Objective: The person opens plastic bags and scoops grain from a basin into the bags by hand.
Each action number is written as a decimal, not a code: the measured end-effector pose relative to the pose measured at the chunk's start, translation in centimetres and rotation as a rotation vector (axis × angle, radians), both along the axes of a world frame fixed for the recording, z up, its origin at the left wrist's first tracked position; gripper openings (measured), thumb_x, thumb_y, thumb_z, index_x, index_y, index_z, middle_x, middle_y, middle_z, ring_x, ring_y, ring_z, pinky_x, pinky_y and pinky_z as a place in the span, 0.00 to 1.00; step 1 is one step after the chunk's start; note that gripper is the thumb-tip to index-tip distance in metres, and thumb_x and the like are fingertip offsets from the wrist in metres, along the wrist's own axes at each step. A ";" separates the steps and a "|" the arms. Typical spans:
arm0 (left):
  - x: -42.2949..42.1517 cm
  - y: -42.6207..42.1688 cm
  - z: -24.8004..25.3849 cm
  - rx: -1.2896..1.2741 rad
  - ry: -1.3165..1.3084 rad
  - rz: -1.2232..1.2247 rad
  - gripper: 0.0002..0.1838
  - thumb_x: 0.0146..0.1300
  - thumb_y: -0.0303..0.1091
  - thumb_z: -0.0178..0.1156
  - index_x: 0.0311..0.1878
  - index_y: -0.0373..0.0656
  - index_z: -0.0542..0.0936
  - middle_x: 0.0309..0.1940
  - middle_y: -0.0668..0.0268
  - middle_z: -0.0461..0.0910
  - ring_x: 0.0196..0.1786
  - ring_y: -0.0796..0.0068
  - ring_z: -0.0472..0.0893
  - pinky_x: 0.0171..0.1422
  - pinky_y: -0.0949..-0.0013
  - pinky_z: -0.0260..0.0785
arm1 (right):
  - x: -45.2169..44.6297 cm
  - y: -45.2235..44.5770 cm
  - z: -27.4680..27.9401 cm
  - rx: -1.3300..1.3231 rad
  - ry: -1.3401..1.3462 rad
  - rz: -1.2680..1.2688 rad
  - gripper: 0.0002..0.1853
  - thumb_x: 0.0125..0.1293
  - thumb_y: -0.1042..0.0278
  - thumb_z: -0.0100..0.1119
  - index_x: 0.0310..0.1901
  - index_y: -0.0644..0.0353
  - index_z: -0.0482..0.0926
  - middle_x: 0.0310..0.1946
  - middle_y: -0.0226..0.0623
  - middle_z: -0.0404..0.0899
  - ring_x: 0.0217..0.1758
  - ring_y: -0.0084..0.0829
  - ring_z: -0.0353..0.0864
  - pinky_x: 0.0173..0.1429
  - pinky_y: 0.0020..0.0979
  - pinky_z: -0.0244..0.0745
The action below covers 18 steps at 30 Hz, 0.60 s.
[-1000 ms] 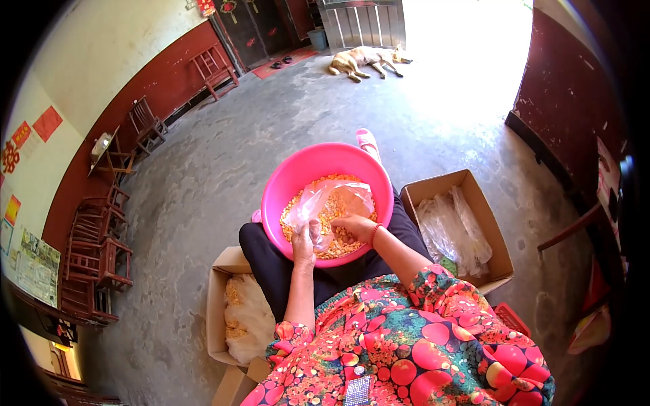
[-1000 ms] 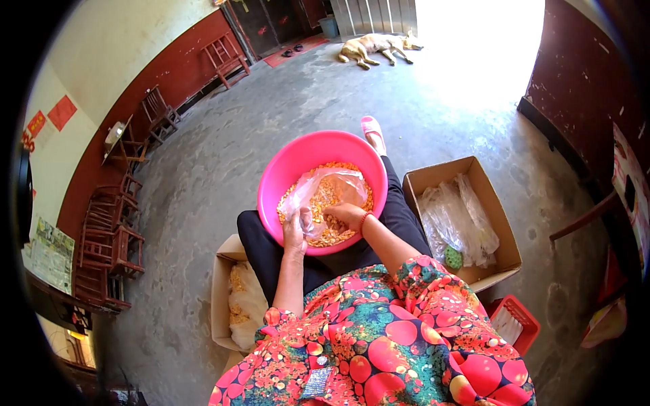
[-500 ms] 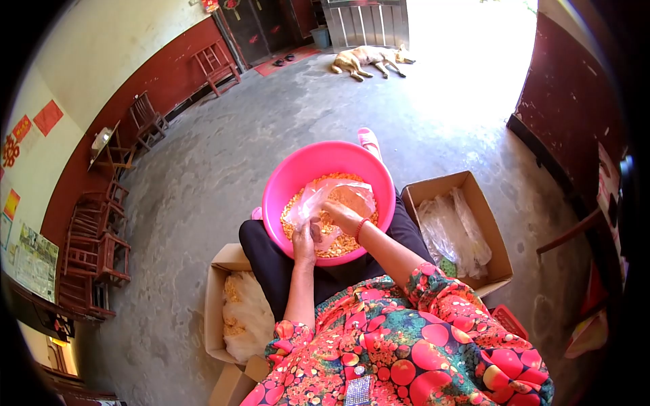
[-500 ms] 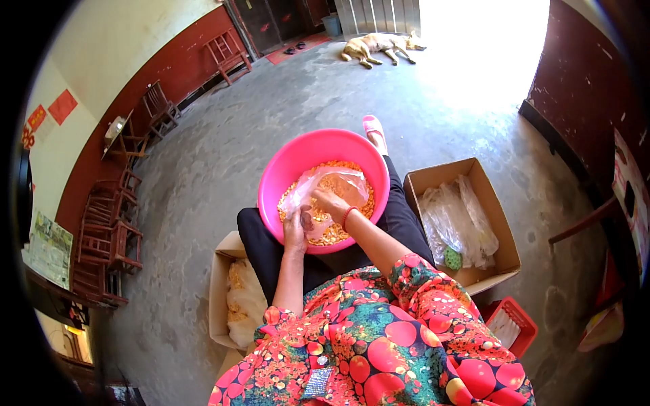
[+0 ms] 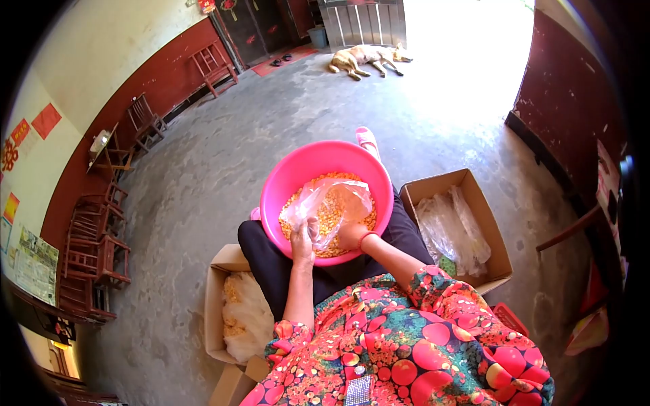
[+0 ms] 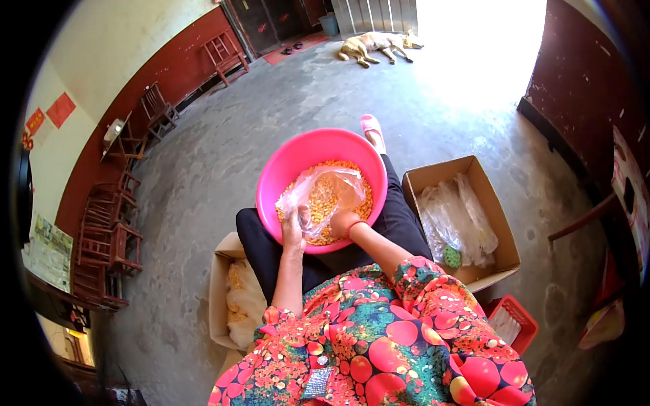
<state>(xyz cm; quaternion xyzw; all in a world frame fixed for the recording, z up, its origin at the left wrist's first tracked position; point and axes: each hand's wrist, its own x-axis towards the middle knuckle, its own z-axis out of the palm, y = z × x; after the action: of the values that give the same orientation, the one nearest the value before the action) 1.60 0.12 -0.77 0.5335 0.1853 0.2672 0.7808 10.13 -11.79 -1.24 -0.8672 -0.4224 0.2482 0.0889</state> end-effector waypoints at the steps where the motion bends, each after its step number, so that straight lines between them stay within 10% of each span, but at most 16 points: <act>1: 0.0 0.0 0.1 0.000 0.000 0.000 0.13 0.61 0.34 0.44 0.30 0.36 0.74 0.16 0.71 0.67 0.19 0.83 0.66 0.23 0.80 0.56 | -0.3 0.6 -0.7 0.014 -0.013 0.033 0.16 0.45 0.64 0.47 0.32 0.64 0.78 0.34 0.49 0.76 0.39 0.41 0.76 0.44 0.35 0.69; 18: 0.0 -0.2 0.4 -0.035 0.020 0.001 0.12 0.60 0.35 0.45 0.30 0.37 0.74 0.15 0.71 0.67 0.18 0.84 0.65 0.21 0.81 0.55 | -0.7 1.9 -1.8 0.166 0.090 0.185 0.16 0.47 0.61 0.49 0.33 0.62 0.78 0.32 0.48 0.76 0.35 0.39 0.77 0.41 0.34 0.69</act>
<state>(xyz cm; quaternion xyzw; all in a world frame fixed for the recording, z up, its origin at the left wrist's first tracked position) 1.58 -0.12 -0.41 0.5221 0.1979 0.2591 0.7881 9.45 -9.86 -3.07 -0.8021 -0.5154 0.2583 0.1557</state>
